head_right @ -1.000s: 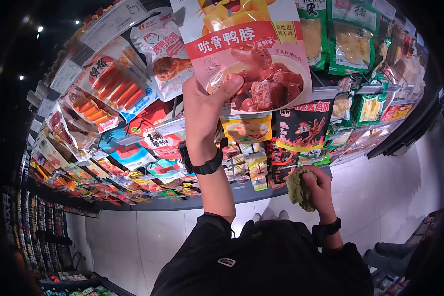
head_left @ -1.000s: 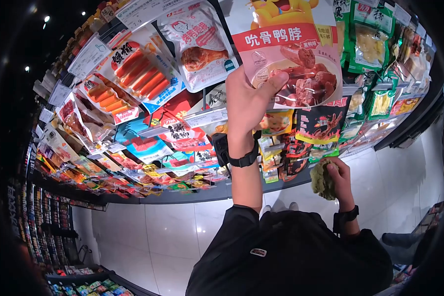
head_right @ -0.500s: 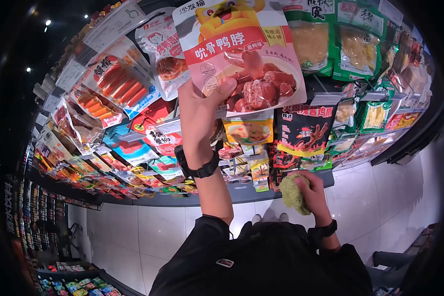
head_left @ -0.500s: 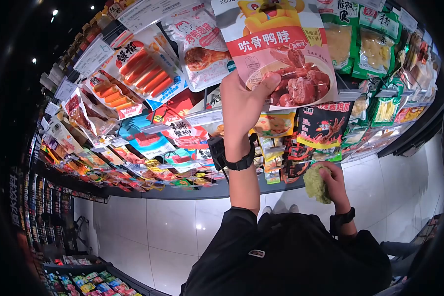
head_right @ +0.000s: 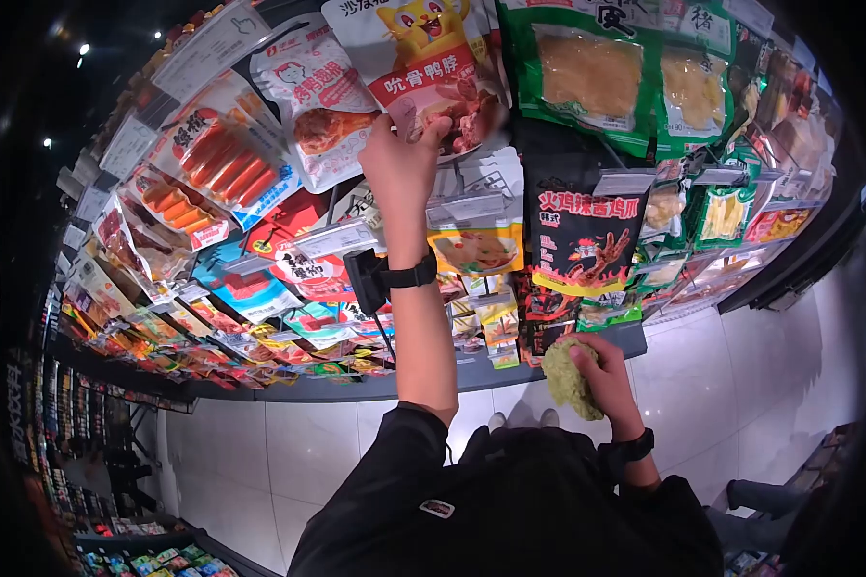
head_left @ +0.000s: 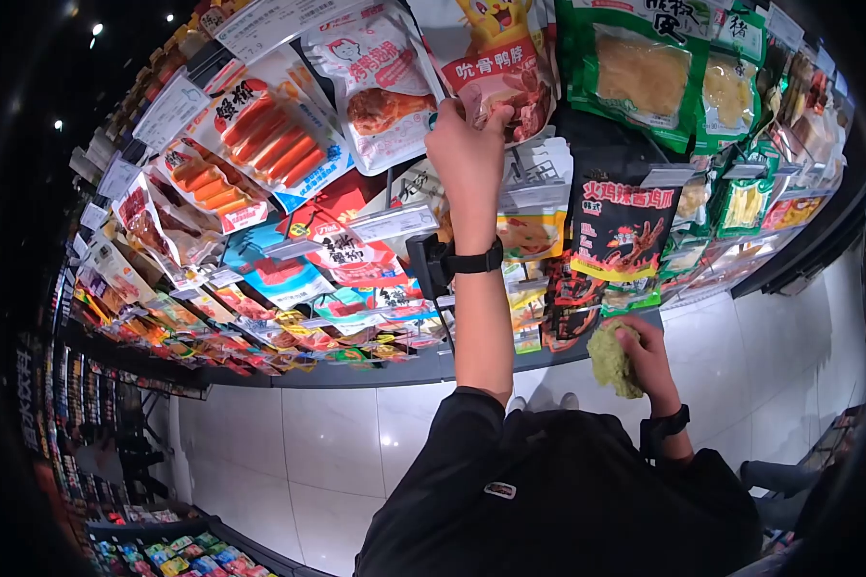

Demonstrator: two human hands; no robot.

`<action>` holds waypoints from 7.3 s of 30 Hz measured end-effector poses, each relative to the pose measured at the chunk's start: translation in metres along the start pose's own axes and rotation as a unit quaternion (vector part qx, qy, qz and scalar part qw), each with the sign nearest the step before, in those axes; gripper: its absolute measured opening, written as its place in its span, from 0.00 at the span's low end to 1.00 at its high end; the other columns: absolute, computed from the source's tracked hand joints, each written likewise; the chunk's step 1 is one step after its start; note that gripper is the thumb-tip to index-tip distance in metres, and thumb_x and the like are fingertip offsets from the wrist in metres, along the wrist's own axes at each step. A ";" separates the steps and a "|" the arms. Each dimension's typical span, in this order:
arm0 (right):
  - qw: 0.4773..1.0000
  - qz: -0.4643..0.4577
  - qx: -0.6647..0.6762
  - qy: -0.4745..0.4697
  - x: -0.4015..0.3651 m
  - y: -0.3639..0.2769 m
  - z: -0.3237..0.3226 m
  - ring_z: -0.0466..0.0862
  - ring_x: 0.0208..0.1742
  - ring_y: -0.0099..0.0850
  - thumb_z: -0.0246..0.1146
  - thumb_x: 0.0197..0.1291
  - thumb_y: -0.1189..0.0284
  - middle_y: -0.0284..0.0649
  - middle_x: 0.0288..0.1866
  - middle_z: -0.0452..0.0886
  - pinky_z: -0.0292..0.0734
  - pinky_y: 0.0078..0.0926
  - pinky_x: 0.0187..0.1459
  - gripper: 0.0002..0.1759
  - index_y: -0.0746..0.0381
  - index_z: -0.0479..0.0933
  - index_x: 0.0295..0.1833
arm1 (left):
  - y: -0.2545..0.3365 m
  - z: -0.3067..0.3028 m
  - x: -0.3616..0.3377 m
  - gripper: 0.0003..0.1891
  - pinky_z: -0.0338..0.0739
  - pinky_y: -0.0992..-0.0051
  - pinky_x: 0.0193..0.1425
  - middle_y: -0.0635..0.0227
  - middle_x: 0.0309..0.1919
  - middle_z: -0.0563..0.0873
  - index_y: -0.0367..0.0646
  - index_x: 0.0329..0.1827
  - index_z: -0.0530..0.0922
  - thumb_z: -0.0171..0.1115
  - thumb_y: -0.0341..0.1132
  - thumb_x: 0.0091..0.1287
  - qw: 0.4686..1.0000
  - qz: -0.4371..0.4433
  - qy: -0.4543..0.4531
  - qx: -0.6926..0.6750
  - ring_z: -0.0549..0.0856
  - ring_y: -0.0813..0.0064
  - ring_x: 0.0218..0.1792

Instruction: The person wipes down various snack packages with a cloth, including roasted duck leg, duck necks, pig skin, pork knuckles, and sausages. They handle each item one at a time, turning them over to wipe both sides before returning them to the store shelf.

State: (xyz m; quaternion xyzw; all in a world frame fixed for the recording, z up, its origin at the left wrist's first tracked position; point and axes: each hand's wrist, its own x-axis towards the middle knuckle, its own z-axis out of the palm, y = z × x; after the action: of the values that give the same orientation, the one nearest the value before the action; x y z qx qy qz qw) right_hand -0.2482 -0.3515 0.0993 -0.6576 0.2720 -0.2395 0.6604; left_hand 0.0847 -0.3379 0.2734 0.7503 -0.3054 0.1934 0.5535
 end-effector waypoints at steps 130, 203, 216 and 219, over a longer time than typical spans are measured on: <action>0.890 -0.188 -0.393 -0.132 -0.034 0.022 -0.067 0.79 0.63 0.56 0.58 0.74 0.66 0.54 0.63 0.81 0.71 0.50 0.69 0.29 0.59 0.66 0.77 | -0.017 0.004 -0.426 0.36 0.65 0.47 0.79 0.57 0.72 0.77 0.45 0.80 0.65 0.42 0.63 0.80 0.219 -0.492 -0.280 -0.795 0.77 0.52 0.71; 0.779 -0.361 -0.421 -0.293 -0.020 0.002 -0.059 0.77 0.69 0.48 0.64 0.61 0.73 0.35 0.80 0.71 0.62 0.47 0.79 0.34 0.55 0.72 0.75 | -0.035 0.054 -0.454 0.31 0.61 0.53 0.83 0.59 0.82 0.63 0.50 0.84 0.56 0.34 0.55 0.85 0.523 -0.480 -0.212 -0.671 0.66 0.60 0.80; 0.769 -0.373 -0.480 -0.199 0.007 0.010 -0.062 0.80 0.64 0.36 0.71 0.57 0.69 0.30 0.74 0.77 0.69 0.38 0.76 0.33 0.52 0.77 0.70 | -0.034 0.059 -0.454 0.31 0.59 0.53 0.84 0.59 0.83 0.61 0.50 0.85 0.54 0.34 0.55 0.85 0.540 -0.471 -0.201 -0.668 0.64 0.60 0.81; 0.740 -0.414 -0.481 -0.223 -0.008 0.015 -0.051 0.82 0.64 0.35 0.69 0.60 0.66 0.30 0.73 0.78 0.71 0.38 0.74 0.29 0.53 0.78 0.68 | -0.035 0.059 -0.454 0.31 0.59 0.53 0.84 0.59 0.83 0.61 0.50 0.85 0.54 0.34 0.55 0.85 0.544 -0.467 -0.204 -0.666 0.63 0.60 0.81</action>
State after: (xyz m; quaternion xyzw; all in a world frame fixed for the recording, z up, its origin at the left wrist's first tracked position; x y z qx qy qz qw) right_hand -0.2893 -0.3836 0.0857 -0.9702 -0.1030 -0.1729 0.1346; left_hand -0.2297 -0.2756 -0.0552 0.2217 -0.0572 -0.5097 0.8293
